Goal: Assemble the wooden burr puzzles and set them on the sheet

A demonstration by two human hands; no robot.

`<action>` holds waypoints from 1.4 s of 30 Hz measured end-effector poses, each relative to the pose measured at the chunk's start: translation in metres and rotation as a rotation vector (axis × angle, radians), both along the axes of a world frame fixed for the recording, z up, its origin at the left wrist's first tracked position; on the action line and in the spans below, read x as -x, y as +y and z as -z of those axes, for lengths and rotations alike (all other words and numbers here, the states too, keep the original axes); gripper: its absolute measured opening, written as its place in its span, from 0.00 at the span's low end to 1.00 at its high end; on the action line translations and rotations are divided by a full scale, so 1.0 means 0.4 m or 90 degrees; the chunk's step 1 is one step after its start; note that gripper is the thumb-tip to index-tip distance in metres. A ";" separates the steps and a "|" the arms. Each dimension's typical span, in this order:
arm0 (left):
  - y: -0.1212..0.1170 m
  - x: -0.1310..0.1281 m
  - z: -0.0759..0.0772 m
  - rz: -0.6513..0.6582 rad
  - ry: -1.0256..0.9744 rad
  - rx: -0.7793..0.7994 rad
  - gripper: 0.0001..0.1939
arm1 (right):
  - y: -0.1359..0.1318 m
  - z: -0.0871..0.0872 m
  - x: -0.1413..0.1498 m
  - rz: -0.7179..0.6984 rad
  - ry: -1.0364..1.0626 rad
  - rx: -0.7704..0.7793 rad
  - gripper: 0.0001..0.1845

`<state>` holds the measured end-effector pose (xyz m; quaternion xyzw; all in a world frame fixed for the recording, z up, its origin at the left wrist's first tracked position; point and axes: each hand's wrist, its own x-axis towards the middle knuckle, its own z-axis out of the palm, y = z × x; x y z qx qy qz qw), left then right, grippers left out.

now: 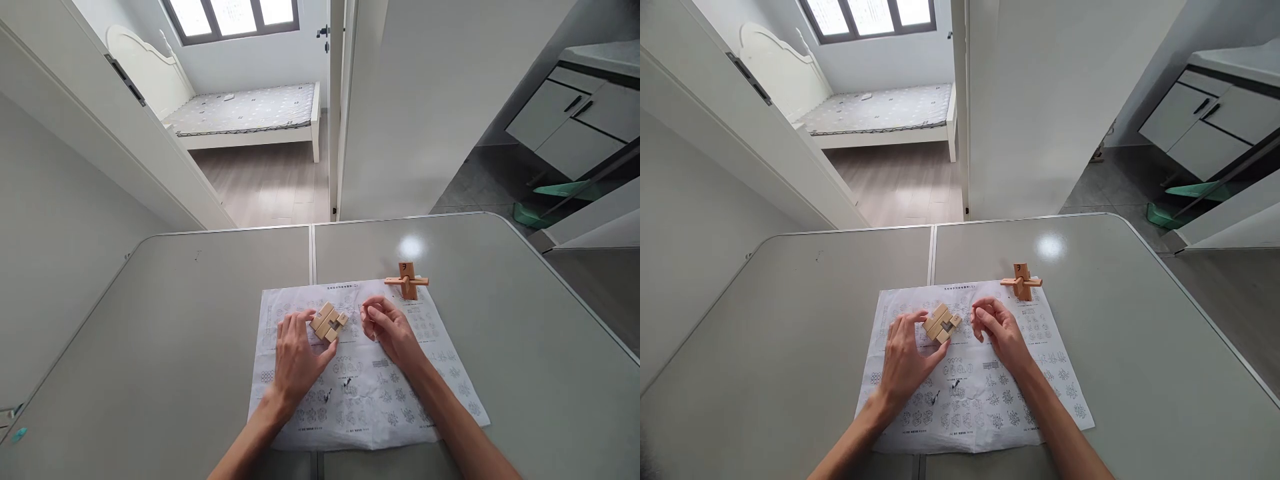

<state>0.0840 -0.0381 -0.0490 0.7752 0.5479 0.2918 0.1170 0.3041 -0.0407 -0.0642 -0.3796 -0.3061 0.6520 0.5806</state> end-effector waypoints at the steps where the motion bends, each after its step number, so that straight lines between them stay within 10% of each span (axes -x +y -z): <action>1: -0.003 -0.002 0.001 0.001 0.009 0.001 0.29 | -0.003 0.000 0.006 0.003 -0.041 -0.020 0.10; 10: -0.050 -0.007 -0.008 0.064 0.003 0.071 0.41 | -0.022 -0.003 0.050 0.054 -0.533 -0.257 0.18; 21: 0.046 0.062 -0.024 0.226 0.018 0.194 0.51 | -0.020 -0.003 0.027 -0.106 -0.703 -0.359 0.40; 27: 0.100 0.067 -0.047 0.310 0.023 0.228 0.34 | -0.016 -0.006 0.031 -0.102 -0.691 -0.355 0.35; 42: 0.091 -0.004 -0.061 0.203 -0.893 0.735 0.35 | 0.000 0.024 -0.005 0.077 -0.221 -0.074 0.22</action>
